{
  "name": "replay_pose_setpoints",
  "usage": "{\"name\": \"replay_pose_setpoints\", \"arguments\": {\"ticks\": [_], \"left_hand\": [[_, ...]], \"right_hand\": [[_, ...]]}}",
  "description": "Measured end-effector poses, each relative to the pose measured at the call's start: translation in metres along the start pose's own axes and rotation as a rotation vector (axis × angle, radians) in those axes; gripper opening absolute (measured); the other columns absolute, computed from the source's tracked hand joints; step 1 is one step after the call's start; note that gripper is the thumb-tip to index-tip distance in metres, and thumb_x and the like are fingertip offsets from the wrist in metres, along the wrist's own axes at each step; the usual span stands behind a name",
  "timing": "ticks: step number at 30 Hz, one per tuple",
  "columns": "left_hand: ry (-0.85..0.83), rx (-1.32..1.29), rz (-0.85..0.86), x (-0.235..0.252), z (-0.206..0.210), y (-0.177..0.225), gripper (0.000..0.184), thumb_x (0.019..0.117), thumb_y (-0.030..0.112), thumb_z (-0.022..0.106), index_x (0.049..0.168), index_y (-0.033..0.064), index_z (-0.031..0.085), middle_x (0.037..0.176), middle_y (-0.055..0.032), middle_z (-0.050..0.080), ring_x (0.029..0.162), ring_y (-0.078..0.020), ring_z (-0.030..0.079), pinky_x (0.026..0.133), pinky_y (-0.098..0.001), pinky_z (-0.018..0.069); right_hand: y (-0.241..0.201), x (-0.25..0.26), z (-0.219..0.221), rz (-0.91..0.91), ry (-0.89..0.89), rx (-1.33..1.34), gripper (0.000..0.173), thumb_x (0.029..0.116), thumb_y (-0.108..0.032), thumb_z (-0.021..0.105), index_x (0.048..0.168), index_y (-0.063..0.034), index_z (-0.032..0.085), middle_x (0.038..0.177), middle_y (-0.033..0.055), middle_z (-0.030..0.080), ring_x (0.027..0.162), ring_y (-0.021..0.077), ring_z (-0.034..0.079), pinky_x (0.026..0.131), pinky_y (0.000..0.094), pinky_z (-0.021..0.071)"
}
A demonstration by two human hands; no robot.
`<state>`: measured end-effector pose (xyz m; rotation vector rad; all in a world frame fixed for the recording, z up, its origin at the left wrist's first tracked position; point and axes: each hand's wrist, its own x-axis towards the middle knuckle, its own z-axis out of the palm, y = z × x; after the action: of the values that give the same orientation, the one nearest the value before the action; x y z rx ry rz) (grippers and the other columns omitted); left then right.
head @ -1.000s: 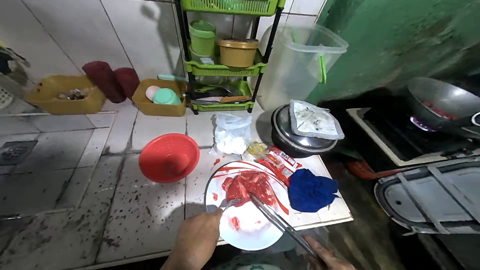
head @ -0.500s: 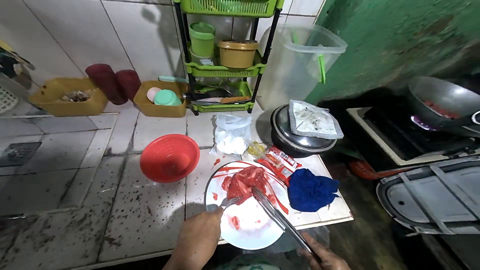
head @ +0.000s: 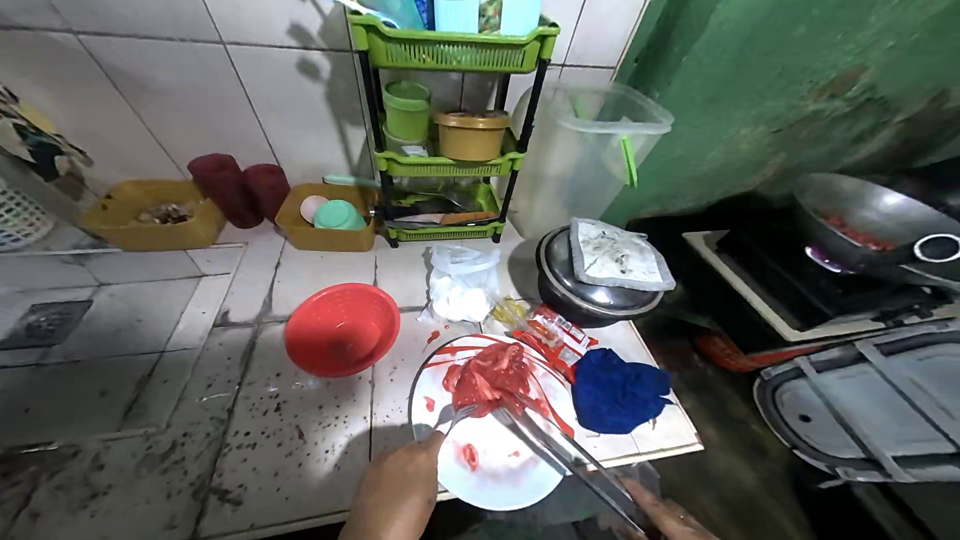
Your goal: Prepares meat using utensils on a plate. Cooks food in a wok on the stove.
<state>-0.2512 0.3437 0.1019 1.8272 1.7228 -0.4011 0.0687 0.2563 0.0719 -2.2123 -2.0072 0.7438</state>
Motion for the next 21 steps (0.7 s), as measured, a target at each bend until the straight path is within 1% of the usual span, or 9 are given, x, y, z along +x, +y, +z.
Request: {"name": "replay_pose_setpoints", "arguments": {"ticks": [2,3,6,11,14,18,21], "left_hand": [[0.058,-0.009,-0.003,-0.004,0.001,0.002,0.042,0.1100,0.016,0.037,0.149,0.0173,0.052,0.117,-0.0185,0.071,0.106,-0.0390,0.070,0.086,-0.0553,0.0556],[0.071,-0.008,-0.006,-0.005,0.000,0.004,0.042,0.1101,0.016,0.037,0.149,0.0176,0.052,0.117,-0.0181,0.071,0.105,-0.0386,0.070,0.086,-0.0550,0.0558],[0.076,0.010,-0.013,-0.004,-0.003,0.008,0.041,0.1097,0.015,0.037,0.148,0.0165,0.053,0.116,-0.0180,0.071,0.104,-0.0382,0.070,0.085,-0.0544,0.0558],[0.076,0.075,-0.022,0.002,0.002,0.016,0.044,0.1052,0.007,0.042,0.147,0.0150,0.052,0.113,-0.0181,0.071,0.100,-0.0385,0.071,0.080,-0.0540,0.0571],[0.047,0.066,-0.018,0.002,0.003,0.016,0.045,0.1059,0.007,0.041,0.149,0.0138,0.051,0.114,-0.0192,0.070,0.101,-0.0390,0.071,0.081,-0.0538,0.0570],[0.003,0.064,-0.009,0.001,-0.001,0.015,0.043,0.1065,0.007,0.040,0.147,0.0125,0.051,0.117,-0.0189,0.069,0.103,-0.0392,0.070,0.082,-0.0529,0.0572],[-0.042,0.054,-0.004,0.003,-0.004,0.011,0.045,0.1060,0.005,0.040,0.149,0.0136,0.049,0.118,-0.0198,0.069,0.106,-0.0399,0.069,0.085,-0.0546,0.0563]], "right_hand": [[-0.007,-0.005,-0.004,-0.021,0.057,-0.040,0.052,0.0990,-0.028,0.065,0.149,-0.0154,0.057,0.116,0.0266,0.071,0.095,0.0482,0.071,0.078,0.0670,0.0551],[-0.011,-0.006,-0.005,-0.028,0.074,-0.054,0.052,0.0985,-0.026,0.065,0.148,-0.0157,0.058,0.116,0.0263,0.071,0.093,0.0479,0.072,0.076,0.0664,0.0557],[-0.020,-0.004,-0.006,-0.052,0.122,-0.104,0.050,0.0964,-0.021,0.066,0.146,-0.0169,0.061,0.113,0.0262,0.072,0.090,0.0480,0.072,0.074,0.0653,0.0566],[-0.027,0.003,-0.013,-0.089,0.131,-0.214,0.053,0.0946,-0.020,0.066,0.147,-0.0211,0.060,0.108,0.0242,0.073,0.087,0.0458,0.072,0.071,0.0616,0.0577],[-0.029,0.006,-0.018,-0.127,0.151,-0.275,0.051,0.0935,-0.018,0.067,0.145,-0.0207,0.063,0.105,0.0234,0.073,0.085,0.0448,0.073,0.068,0.0599,0.0579],[-0.030,0.009,-0.020,-0.188,0.199,-0.349,0.052,0.0911,-0.015,0.068,0.143,-0.0200,0.065,0.104,0.0232,0.073,0.082,0.0440,0.073,0.066,0.0580,0.0582],[-0.030,0.011,-0.015,-0.224,0.240,-0.377,0.048,0.0931,-0.015,0.066,0.141,-0.0178,0.066,0.100,0.0244,0.073,0.081,0.0451,0.072,0.065,0.0577,0.0583]]}}
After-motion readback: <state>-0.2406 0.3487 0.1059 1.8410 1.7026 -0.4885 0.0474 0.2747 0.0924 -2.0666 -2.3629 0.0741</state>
